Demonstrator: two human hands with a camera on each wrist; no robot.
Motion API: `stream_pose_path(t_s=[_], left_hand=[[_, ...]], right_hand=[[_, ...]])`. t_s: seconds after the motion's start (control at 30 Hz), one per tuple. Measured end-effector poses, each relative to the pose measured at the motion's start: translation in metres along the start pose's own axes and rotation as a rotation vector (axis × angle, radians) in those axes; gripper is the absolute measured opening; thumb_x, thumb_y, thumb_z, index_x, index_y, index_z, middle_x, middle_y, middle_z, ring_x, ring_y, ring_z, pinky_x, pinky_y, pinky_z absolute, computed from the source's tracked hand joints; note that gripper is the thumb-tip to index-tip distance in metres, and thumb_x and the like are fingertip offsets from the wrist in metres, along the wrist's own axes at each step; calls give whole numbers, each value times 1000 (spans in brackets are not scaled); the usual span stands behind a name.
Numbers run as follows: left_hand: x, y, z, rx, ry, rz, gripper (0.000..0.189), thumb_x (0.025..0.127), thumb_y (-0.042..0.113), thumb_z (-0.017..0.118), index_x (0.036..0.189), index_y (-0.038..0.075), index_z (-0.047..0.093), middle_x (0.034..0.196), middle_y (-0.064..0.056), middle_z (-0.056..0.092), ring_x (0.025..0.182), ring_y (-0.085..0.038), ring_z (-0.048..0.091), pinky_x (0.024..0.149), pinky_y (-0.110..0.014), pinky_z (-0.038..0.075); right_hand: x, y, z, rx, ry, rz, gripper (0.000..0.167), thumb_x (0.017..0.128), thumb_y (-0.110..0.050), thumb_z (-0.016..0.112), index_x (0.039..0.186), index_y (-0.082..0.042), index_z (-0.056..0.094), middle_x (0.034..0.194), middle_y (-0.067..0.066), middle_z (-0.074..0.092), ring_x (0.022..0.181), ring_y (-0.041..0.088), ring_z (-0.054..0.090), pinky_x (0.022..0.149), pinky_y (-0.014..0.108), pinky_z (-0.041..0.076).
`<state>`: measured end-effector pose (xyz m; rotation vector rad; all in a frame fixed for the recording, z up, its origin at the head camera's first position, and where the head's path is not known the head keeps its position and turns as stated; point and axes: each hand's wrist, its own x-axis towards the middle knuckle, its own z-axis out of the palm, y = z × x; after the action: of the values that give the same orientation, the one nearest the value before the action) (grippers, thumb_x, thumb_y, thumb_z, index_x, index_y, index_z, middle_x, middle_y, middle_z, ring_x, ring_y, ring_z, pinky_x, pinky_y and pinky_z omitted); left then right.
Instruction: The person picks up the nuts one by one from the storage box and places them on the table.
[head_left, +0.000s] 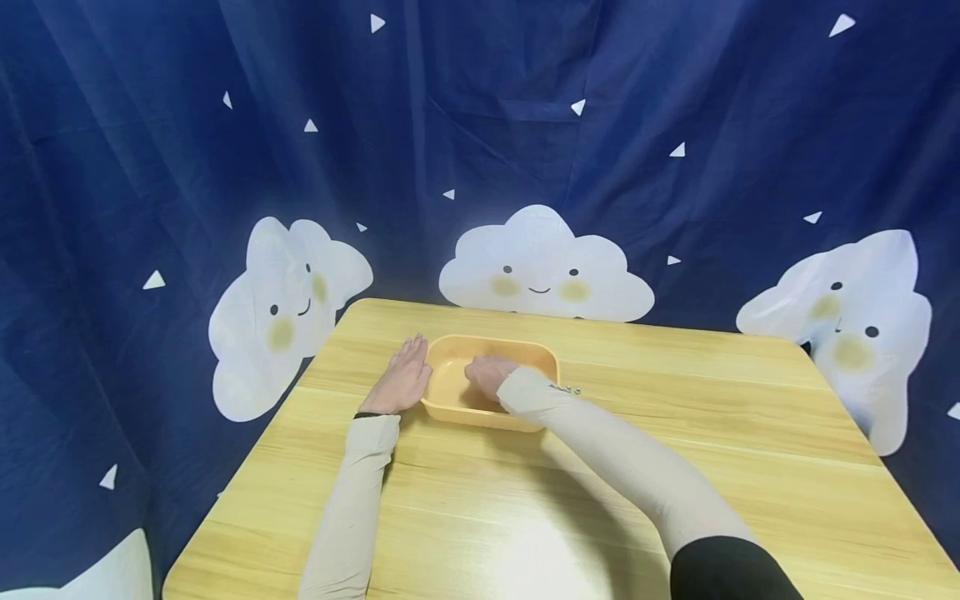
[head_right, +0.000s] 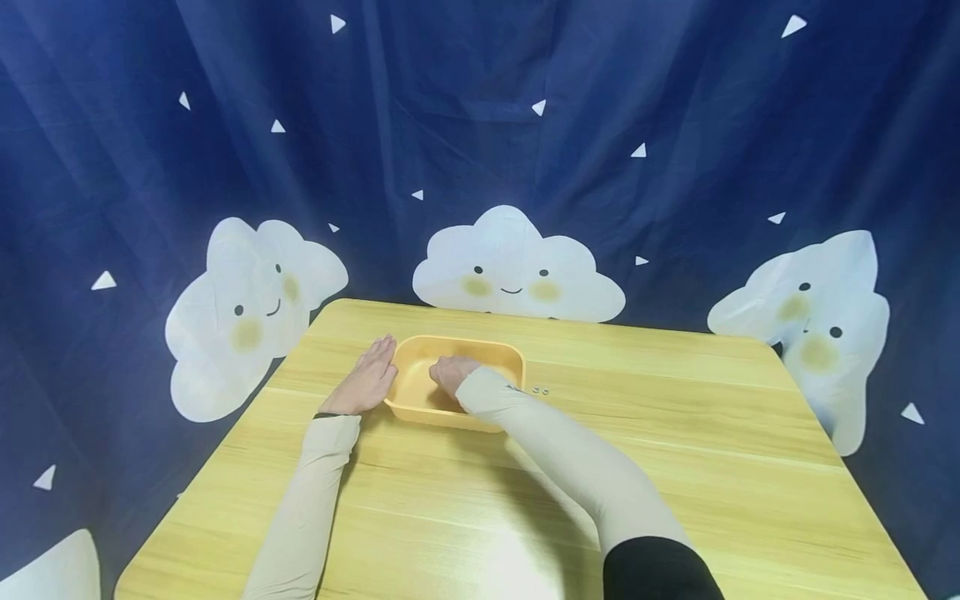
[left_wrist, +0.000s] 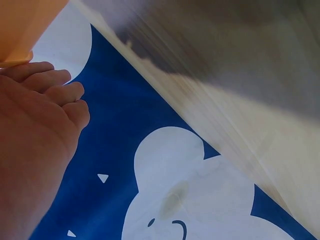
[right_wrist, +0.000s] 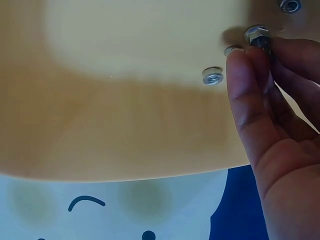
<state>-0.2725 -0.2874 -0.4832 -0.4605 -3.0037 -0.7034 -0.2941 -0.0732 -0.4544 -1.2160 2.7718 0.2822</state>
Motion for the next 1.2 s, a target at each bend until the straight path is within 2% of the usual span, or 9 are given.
stream_pose_path(t_s=[0.23, 0.43, 0.57, 0.73, 0.97, 1.2], left_hand=[[0, -1, 2, 6, 13, 10, 61, 108, 19, 27, 158, -15, 21, 169, -30, 17, 160, -47, 14, 132, -59, 14], [1, -1, 2, -4, 2, 9, 61, 108, 20, 28, 158, -14, 21, 170, -30, 17, 160, -46, 13, 132, -58, 13], [1, -1, 2, -4, 6, 14, 61, 108, 19, 26, 158, -14, 21, 169, -30, 16, 160, -46, 13, 132, -58, 13], [0, -3, 3, -3, 14, 15, 60, 108, 19, 27, 158, -14, 22, 169, -31, 18, 160, -46, 15, 132, -59, 15], [1, -4, 3, -9, 5, 8, 60, 108, 19, 27, 159, -13, 22, 170, -29, 17, 160, -45, 13, 132, -57, 14], [1, -3, 2, -18, 3, 8, 60, 108, 19, 28, 159, -13, 22, 170, -29, 17, 160, -45, 13, 132, -58, 13]], right_hand=[[-3, 0, -1, 6, -21, -2, 15, 93, 0, 61, 96, -11, 71, 97, 5, 75, 84, 18, 70, 74, 28, 58], [-7, 3, -6, 28, -65, 0, 21, 85, 6, 72, 100, -9, 70, 102, 6, 75, 88, 17, 70, 78, 25, 59], [-11, 6, -9, 23, -58, -1, 18, 84, 6, 69, 93, -9, 69, 95, 6, 74, 77, 15, 64, 69, 23, 57], [-17, 9, -10, -5, -23, -24, 16, 84, 4, 65, 80, -12, 65, 83, 5, 72, 64, 12, 52, 59, 22, 48], [-23, 12, -12, 9, -35, 7, 17, 86, 6, 64, 84, -11, 68, 84, 4, 72, 68, 10, 52, 63, 22, 50], [-24, 16, -9, -82, -41, -10, 14, 87, 4, 66, 90, -9, 70, 92, 5, 75, 72, 11, 60, 69, 23, 57]])
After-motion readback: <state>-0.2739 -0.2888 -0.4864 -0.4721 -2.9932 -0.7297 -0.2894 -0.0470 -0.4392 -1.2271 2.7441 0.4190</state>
